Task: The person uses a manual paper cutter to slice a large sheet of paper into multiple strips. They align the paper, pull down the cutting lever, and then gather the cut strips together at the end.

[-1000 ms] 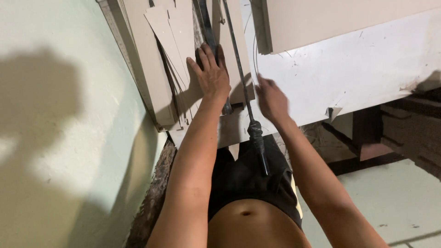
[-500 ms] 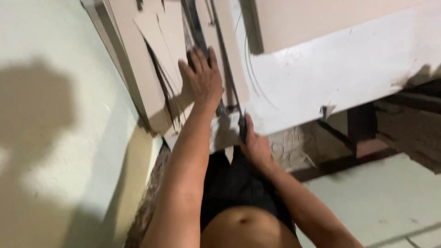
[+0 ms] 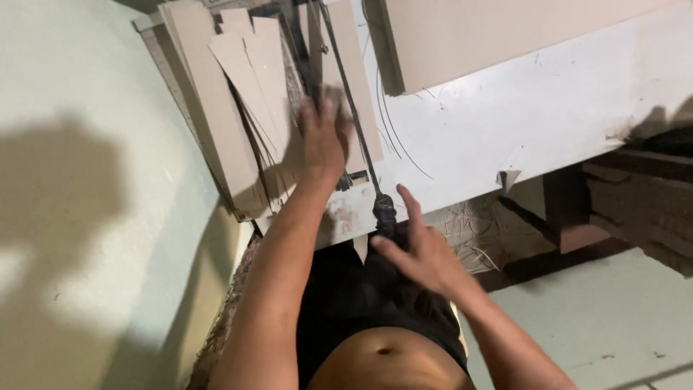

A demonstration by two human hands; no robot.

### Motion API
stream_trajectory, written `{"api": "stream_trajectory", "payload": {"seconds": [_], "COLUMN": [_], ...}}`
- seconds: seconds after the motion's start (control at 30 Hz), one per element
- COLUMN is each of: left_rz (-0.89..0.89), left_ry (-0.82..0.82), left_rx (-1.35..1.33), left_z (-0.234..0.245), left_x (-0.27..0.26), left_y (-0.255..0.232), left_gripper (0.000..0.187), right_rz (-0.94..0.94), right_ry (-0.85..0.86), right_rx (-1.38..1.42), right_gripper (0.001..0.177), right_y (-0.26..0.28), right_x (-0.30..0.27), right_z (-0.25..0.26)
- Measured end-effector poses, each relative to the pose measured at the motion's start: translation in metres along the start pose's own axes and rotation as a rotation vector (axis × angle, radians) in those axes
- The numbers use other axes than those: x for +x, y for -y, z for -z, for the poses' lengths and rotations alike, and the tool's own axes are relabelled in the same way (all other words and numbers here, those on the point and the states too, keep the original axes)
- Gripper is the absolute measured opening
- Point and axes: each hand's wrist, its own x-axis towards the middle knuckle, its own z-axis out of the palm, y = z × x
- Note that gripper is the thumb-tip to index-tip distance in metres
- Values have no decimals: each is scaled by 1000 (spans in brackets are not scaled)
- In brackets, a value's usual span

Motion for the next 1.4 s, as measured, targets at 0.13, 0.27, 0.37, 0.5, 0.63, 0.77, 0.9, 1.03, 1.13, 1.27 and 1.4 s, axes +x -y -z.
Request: {"api": "stream_trajectory", "payload": {"seconds": [0.13,0.27,0.37,0.5,0.63,0.77,0.9,1.03,1.13,1.27,1.4], "left_rz": [-397,-738,-614,-550,-520,-435,-399,-382,-332,-149,-7], "left_ry": [-243,-461,-273,-10,-63,-124,-81,-95,-73,-84,-100], "left_rx": [230,219,-77,109,279,252,25,-112,-192,-275,-245], "left_z": [-50,-17,-32,12,29,72,68,50,48,71,63], "left_x": [-12,-83,-109,-86,-80,-79,-72,-63,-59,-53,-24], "left_y": [-3,10,32,68,78,72,62,56,51,37,20], "left_gripper": [41,29,20,12,19,20,22,26,32,39,57], "right_rz": [55,84,-30,18,-37,367,397,258,86,126,298], "right_ry": [-112,-466,-390,-436,-463,-344,-360,-482,-486,-436,-346], "right_rx": [70,-125,-234,-415,-267,532,588,190,-52,-148,-228], "right_gripper": [58,19,43,47,20,48,44,33,26,22,33], "right_y": [-39,-73,-61,-50,-46,-27,-95,-71,-46,-14,-30], "right_x": [77,205,237,247,241,165,216,235,242,222,224], "right_z": [-9,-46,-53,-47,-37,-21,-81,-93,-88,-55,-49]}}
